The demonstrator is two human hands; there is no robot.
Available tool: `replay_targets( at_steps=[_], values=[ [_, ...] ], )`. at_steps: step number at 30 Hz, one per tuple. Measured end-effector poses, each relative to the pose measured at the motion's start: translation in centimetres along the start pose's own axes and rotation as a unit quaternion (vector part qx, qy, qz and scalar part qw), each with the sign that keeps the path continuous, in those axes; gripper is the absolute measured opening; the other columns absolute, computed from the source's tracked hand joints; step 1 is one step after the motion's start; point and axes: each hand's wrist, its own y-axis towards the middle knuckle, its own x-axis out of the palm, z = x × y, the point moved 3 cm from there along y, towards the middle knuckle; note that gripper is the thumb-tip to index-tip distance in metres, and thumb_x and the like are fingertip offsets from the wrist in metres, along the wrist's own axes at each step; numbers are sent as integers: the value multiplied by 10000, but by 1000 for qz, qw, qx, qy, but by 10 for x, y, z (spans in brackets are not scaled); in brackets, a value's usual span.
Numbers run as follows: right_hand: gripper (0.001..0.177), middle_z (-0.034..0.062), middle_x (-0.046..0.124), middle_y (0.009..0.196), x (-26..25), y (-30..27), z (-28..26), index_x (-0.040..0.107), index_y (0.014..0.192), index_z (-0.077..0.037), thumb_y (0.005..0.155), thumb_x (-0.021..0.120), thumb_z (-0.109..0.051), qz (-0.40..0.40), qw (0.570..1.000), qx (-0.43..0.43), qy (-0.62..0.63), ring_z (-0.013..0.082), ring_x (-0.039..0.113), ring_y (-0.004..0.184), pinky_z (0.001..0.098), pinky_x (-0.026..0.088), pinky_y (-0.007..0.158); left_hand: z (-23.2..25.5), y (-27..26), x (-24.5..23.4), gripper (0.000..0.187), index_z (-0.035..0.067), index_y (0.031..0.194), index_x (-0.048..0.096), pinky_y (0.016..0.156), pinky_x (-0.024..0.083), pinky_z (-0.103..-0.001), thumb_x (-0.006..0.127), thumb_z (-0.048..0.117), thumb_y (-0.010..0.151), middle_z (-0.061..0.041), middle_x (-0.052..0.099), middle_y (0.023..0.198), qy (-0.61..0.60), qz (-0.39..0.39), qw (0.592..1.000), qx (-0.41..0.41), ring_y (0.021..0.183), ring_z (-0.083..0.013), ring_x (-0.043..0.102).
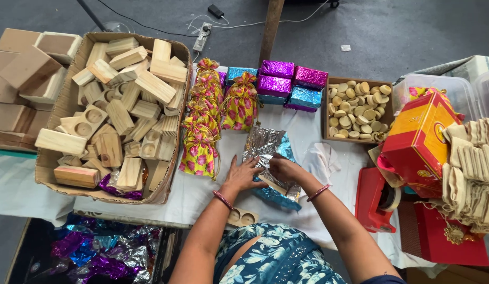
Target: The person wraps a small wooden block in a sheet of shiny blue foil. They fold the foil around the block by hand, tucking the edges to create a neat rectangular package, and then place the finished item on the table next to other wrapped gifts.
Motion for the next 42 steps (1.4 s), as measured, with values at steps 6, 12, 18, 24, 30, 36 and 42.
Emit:
replay_targets(
  at_steps=[6,12,18,24,30,36,42],
  values=[
    [414,139,700,979,-1,-4,-17,561,1207,-88,834,728,-155,22,986,106,131,320,710,890,419,571,765,-1,0,0,860,369,1457,545,1184,56,-735,553,851,745,5,252,1689,-34,-6,999,-5,1554,-187,235],
    [277,167,684,1090,-1,-5,-42,690,1115,-89,890,742,-241,67,989,129,42,340,710,940,430,568,817,7,8,11,952,131,1471,507,1164,54,-742,604,814,815,-97,243,1680,-56,36,997,-30,1536,-283,225],
    [233,149,731,1081,24,-4,7,734,1130,-89,942,676,-213,101,976,169,93,307,730,943,405,565,855,24,-8,-5,743,155,1253,677,1191,21,-721,572,751,820,-82,259,1679,-64,27,997,-28,1559,-279,200],
    [208,104,760,978,12,2,9,755,1087,-106,932,690,-228,144,941,288,107,269,734,876,402,560,816,33,-16,-13,707,162,1199,710,1190,-20,-750,487,751,877,-15,245,1707,-20,-16,1000,-15,1585,-256,166],
    [183,157,720,795,5,6,15,705,1106,-54,993,576,-119,224,872,355,252,216,689,633,380,558,594,23,-8,8,704,164,1193,685,1175,-30,-754,484,763,881,-34,224,1691,-53,10,999,1,1556,-305,158],
    [163,121,667,796,-20,-12,65,577,1046,-22,990,423,-10,386,727,338,456,186,644,588,347,560,529,32,-20,-18,642,161,1081,683,1170,-16,-757,497,740,872,-35,190,1711,-71,-40,996,-31,1583,-320,123],
    [297,209,750,874,11,-56,103,741,1013,30,951,560,-197,249,895,306,211,249,691,709,404,547,668,12,5,16,746,161,1424,541,1290,112,-663,459,756,980,-140,515,1491,-105,92,988,-71,1476,-298,405]
  ],
)
